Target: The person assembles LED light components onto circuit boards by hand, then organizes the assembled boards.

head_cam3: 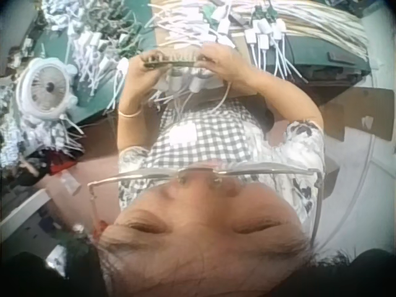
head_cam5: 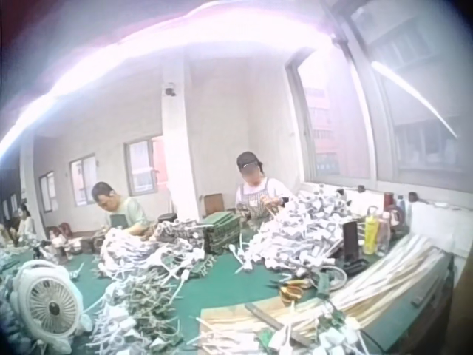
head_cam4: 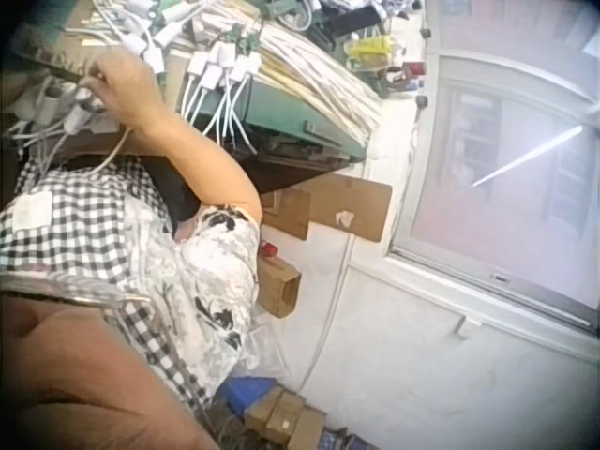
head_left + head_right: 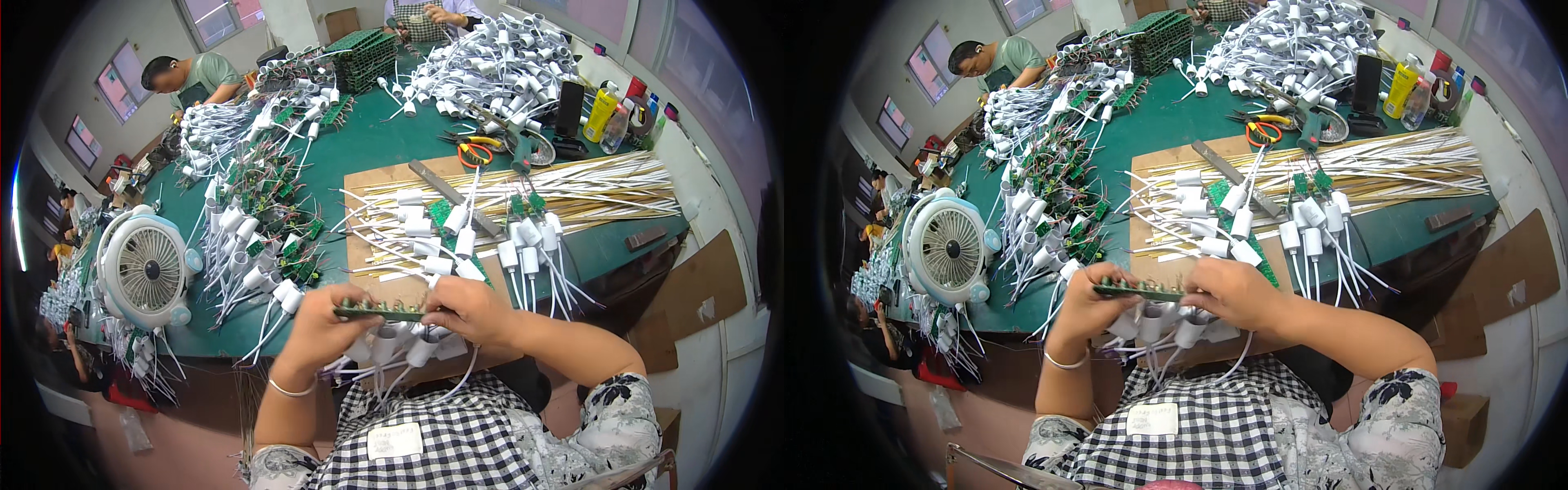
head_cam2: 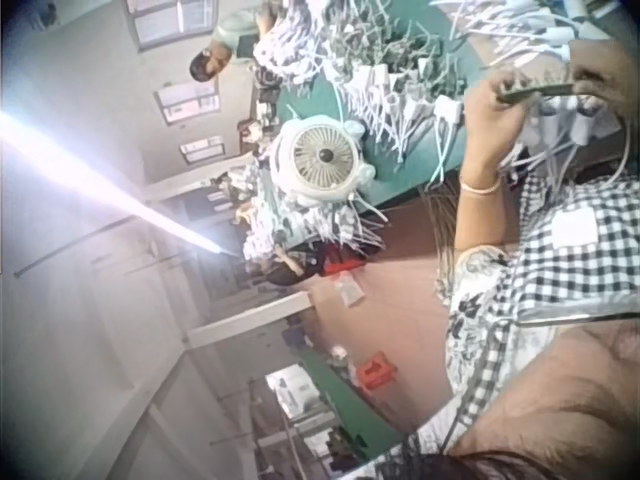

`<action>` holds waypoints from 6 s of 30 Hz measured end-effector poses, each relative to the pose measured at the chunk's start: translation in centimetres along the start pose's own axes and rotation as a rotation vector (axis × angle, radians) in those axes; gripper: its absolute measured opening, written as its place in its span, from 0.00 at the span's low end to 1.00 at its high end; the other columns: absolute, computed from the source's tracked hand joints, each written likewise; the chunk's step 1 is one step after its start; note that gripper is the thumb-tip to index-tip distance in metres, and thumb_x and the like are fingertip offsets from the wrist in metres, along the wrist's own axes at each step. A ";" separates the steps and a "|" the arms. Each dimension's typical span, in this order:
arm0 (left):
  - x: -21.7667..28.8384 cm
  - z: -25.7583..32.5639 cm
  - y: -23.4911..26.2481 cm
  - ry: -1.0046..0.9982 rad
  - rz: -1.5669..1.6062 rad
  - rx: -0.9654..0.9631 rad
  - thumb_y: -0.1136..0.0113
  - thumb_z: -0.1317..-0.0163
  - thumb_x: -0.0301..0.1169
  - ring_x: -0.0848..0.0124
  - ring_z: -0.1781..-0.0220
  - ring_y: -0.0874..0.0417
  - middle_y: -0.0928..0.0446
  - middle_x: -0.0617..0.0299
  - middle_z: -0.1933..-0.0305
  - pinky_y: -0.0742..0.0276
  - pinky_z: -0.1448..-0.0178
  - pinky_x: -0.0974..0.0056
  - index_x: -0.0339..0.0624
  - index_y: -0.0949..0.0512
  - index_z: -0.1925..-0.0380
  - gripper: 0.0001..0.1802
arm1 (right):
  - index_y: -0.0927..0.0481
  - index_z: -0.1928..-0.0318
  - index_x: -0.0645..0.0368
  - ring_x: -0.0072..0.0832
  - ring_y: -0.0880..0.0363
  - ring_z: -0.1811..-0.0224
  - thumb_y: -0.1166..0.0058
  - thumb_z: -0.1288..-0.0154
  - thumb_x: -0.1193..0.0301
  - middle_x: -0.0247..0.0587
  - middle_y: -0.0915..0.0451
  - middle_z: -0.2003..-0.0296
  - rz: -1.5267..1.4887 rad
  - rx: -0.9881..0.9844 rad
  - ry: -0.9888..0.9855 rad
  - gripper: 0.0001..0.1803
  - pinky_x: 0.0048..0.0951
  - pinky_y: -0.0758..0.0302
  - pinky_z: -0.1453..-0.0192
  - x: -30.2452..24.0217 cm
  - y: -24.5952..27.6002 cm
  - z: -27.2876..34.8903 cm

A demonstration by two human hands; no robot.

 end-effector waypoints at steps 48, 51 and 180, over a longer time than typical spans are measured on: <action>-5.1 -1.1 0.5 0.188 0.098 -0.053 0.34 0.55 0.18 0.79 0.73 0.28 0.24 0.65 0.72 0.32 0.69 0.72 0.37 0.23 0.72 0.10 | 0.23 0.56 0.58 0.37 0.24 0.59 0.38 0.47 0.58 0.43 0.23 0.63 -0.104 -0.144 -0.160 0.22 0.35 0.29 0.54 3.6 0.6 -0.2; -4.2 -1.2 0.3 0.151 0.046 -0.027 0.34 0.55 0.18 0.80 0.78 0.29 0.25 0.66 0.74 0.35 0.76 0.73 0.38 0.23 0.72 0.10 | 0.23 0.60 0.59 0.37 0.23 0.66 0.41 0.44 0.63 0.42 0.23 0.68 -0.119 -0.126 -0.129 0.15 0.32 0.28 0.60 3.3 -0.4 -1.3; -4.3 0.8 -0.2 0.264 0.398 0.143 0.37 0.58 0.13 0.76 0.72 0.24 0.25 0.64 0.74 0.29 0.68 0.71 0.35 0.25 0.73 0.12 | 0.27 0.50 0.58 0.39 0.28 0.52 0.41 0.51 0.74 0.42 0.25 0.57 0.200 -0.444 -0.113 0.23 0.36 0.32 0.46 4.9 1.7 2.2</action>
Point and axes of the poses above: each hand's wrist, its own z-axis away from the middle knuckle, its own y-axis out of the back of the hand, x = y × z, the point moved 5 cm from there along -z, towards the middle knuckle
